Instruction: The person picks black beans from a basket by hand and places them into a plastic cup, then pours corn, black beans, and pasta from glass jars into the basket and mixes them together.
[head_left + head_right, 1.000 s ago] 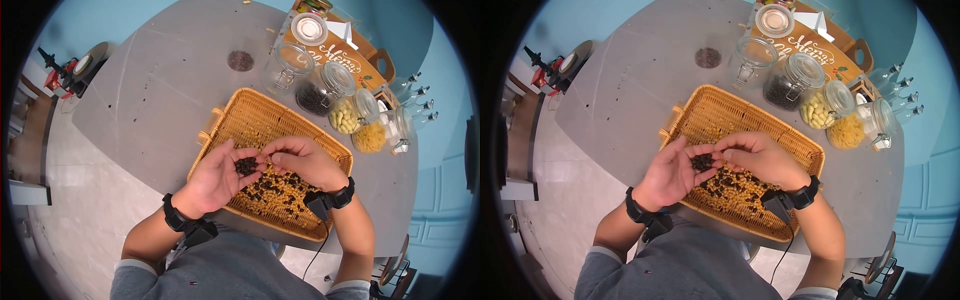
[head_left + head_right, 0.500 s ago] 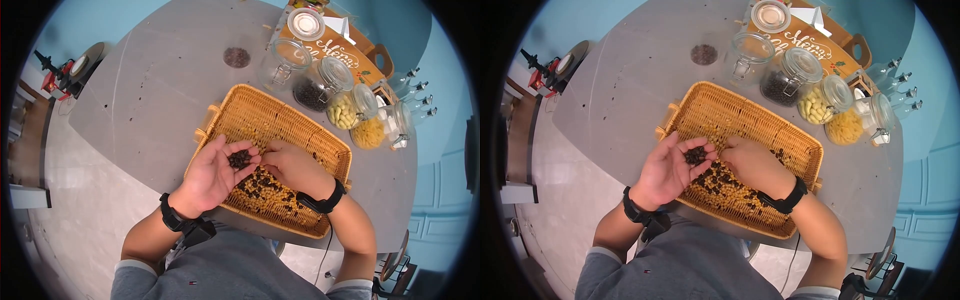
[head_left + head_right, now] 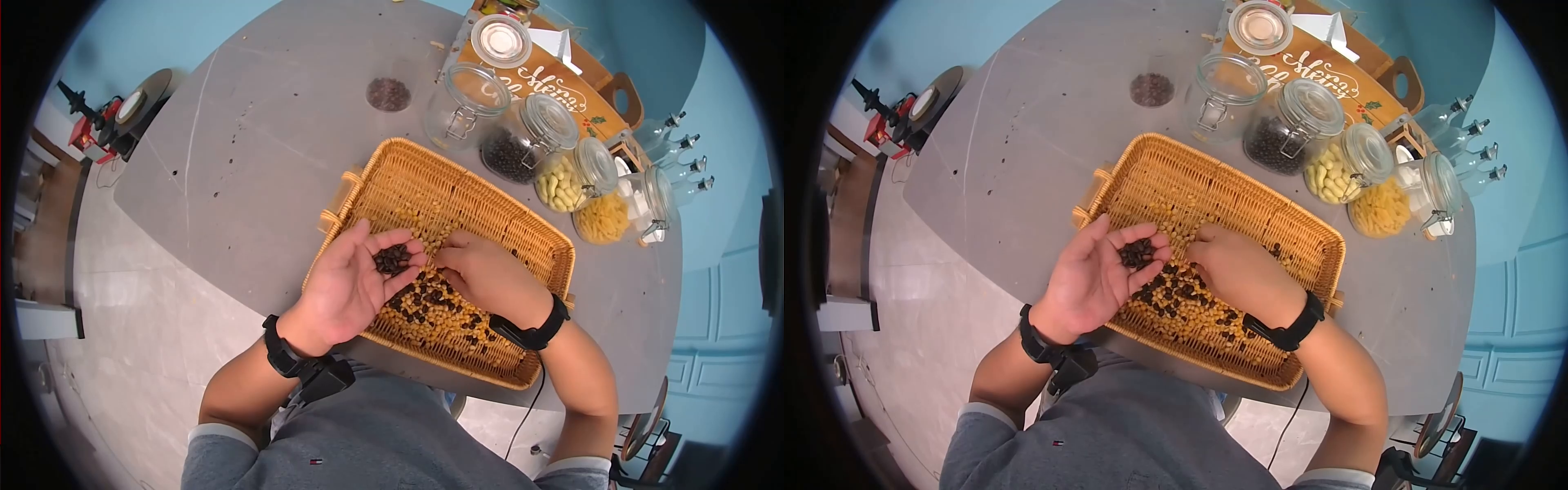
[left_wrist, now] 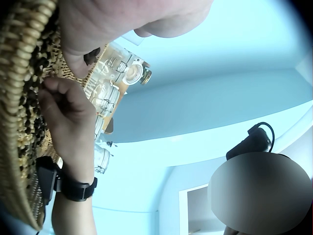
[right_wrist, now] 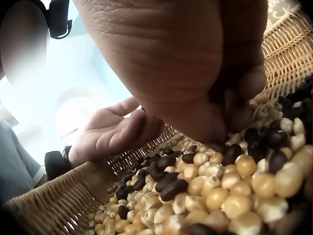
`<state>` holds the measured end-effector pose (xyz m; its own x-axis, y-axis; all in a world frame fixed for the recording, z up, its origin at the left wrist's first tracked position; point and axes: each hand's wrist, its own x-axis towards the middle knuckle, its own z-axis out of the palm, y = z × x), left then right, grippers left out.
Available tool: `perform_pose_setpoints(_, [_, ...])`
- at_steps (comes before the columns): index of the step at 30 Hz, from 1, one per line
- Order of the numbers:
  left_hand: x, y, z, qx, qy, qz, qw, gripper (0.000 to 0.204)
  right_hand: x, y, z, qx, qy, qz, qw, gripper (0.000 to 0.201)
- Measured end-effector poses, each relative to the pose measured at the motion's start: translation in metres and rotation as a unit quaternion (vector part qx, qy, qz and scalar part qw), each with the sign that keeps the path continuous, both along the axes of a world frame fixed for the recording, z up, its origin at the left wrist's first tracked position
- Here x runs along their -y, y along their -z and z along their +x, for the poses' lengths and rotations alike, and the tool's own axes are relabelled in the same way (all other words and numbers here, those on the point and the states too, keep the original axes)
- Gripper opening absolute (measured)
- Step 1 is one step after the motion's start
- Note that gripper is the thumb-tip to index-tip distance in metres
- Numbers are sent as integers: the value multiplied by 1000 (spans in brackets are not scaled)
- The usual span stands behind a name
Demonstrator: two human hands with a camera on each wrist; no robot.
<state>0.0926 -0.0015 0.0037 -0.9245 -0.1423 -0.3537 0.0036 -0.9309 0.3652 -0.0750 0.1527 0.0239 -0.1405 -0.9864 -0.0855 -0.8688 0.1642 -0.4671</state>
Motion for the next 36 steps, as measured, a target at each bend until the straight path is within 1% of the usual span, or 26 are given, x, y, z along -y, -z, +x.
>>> perform_pose_setpoints(6, [0, -1, 0, 2, -1, -1, 1000, 52, 1, -1, 3, -25, -10, -6, 1000, 13])
perform_pose_setpoints(8, [0, -1, 0, 2, -1, -2, 1000, 52, 2, -1, 4, -42, -8, -23, 999, 5])
perform_pose_setpoints(9, [0, 0, 0, 0, 1, -1, 1000, 52, 2, -1, 3, -42, -8, -23, 999, 5])
perform_pose_setpoints(11, [0, 0, 0, -1, 0, 0, 1000, 52, 7, -7, 0, -4, 32, -72, 997, 5])
perform_pose_setpoints(12, [0, 0, 0, -1, 0, 0, 1000, 52, 9, -13, 2, -2, 33, -72, 997, 5])
perform_pose_setpoints(13, [0, 0, 0, -2, 2, 0, 1000, 52, 12, -24, 5, 108, 45, -79, 990, 9])
perform_pose_setpoints(14, [0, -1, -1, -2, 5, -1, 1000, 52, 14, -30, 7, 216, 58, -84, 971, 14])
perform_pose_setpoints(15, [-1, -1, -1, -1, 8, 2, 1000, 52, 15, -29, 8, 216, 60, -86, 971, 14])
perform_pose_setpoints(17, [0, 0, -1, 0, 12, 4, 1000, 51, 17, -26, 9, 201, 33, -138, 969, 15])
perform_pose_setpoints(18, [0, 2, -1, -7, 11, 4, 1000, 54, 15, -26, 6, 201, 33, -139, 969, 15])
perform_pose_setpoints(20, [1, 5, 0, -13, 10, 2, 1000, 56, 11, -24, -1, 93, -33, -42, 994, 11])
perform_pose_setpoints(21, [1, 5, 0, -8, 5, 4, 1000, 57, 9, -19, -1, 93, -33, -43, 994, 11])
perform_pose_setpoints(23, [1, 5, 0, -4, 2, 5, 1000, 57, 3, -6, 1, 49, -47, -26, 997, 13])
perform_pose_setpoints(26, [0, 4, 0, 8, -4, 0, 1000, 57, 1, 2, 1, 35, -66, -4, 997, 14])
perform_pose_setpoints(29, [1, 4, 0, 7, -4, 4, 1000, 57, 1, -2, 0, 12, -78, 19, 997, 16])
perform_pose_setpoints(33, [1, 5, 0, 1, -3, 3, 1000, 58, -1, 4, -2, 10, -74, 14, 997, 16])
perform_pose_setpoints(35, [1, 5, 0, 4, -4, 1, 1000, 57, -2, 7, -2, -4, -63, -13, 998, 10])
perform_pose_setpoints(36, [1, 6, 0, 5, -4, 3, 1000, 57, -2, 6, -1, -3, -63, -13, 998, 10])
